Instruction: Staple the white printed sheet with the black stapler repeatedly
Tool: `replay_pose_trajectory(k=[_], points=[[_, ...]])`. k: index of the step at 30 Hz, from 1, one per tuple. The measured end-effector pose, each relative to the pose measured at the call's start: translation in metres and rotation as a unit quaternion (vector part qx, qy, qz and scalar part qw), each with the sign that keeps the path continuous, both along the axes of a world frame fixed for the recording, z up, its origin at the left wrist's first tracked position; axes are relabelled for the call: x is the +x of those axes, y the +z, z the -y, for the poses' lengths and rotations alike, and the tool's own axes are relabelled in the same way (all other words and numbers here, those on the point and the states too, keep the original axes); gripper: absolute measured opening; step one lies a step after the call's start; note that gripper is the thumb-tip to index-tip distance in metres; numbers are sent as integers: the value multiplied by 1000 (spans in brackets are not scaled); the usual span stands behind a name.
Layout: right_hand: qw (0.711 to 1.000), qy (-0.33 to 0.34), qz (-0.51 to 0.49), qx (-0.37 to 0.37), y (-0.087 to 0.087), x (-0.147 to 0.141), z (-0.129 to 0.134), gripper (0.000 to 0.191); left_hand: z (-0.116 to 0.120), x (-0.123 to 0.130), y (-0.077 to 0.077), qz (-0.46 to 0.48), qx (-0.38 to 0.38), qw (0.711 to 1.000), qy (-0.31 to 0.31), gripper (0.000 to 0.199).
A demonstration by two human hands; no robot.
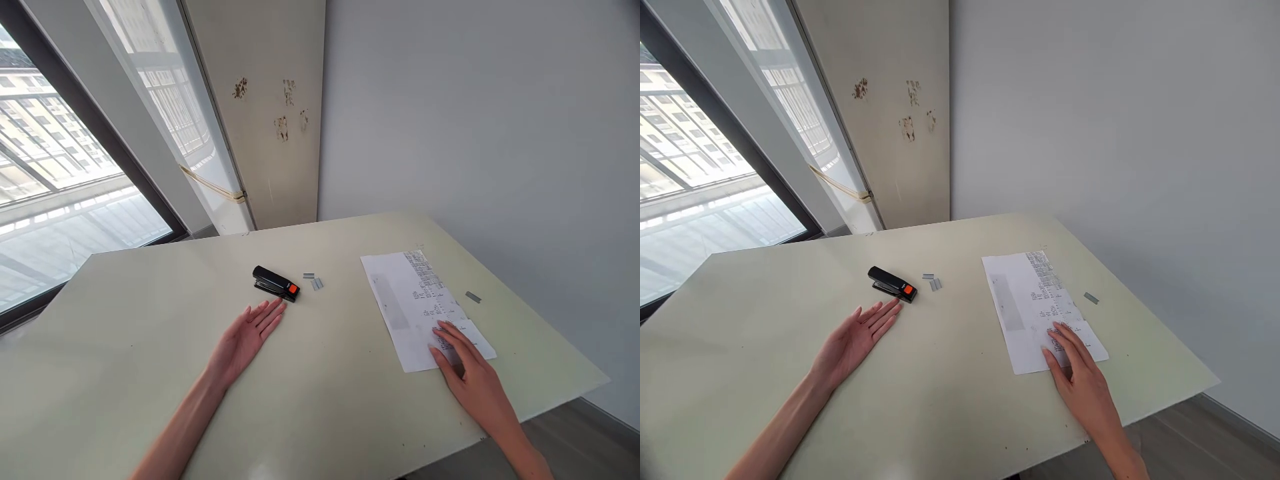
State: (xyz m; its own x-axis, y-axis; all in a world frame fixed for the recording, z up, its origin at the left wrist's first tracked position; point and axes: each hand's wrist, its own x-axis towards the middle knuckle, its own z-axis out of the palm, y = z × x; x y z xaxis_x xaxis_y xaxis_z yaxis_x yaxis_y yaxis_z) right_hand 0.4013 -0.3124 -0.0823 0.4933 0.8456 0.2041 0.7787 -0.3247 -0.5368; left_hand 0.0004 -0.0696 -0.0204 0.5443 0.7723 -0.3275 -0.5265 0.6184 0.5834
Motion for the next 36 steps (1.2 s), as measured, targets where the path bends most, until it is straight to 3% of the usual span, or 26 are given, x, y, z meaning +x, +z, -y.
replay_pose_trajectory(k=[7, 13, 17, 19, 21, 25, 30, 34, 36], points=[[1000, 2, 8, -1, -1, -2, 0, 52, -20, 16, 1, -3, -19, 1000, 8, 29], [999, 20, 46, 19, -4, -24, 17, 48, -19, 19, 1, -18, 4, 999, 28, 25], [993, 95, 65, 0, -2, -37, 42, 40, -12, 17, 1, -44, 43, 998, 20, 20], [992, 116, 46, -20, 1, -35, 48, 41, -7, 22, -1, -85, 104, 991, 22, 22], [995, 91, 38, -21, 2, -30, 47, 47, 1, 29, -3, -166, 204, 964, 26, 23], [993, 94, 76, -11, -4, -23, 35, 56, 26, 47, -7, -302, 403, 863, -50, 15], [978, 152, 139, -10, -13, -51, 38, 60, 52, 64, -7, -263, 545, 787, -124, 25], [962, 208, 177, 13, -8, -85, 45, 68, 58, 72, -8, -268, 638, 695, -196, 42], [955, 236, 179, 19, -3, -99, 44, 70, 58, 69, -8, -272, 663, 665, -212, 51]])
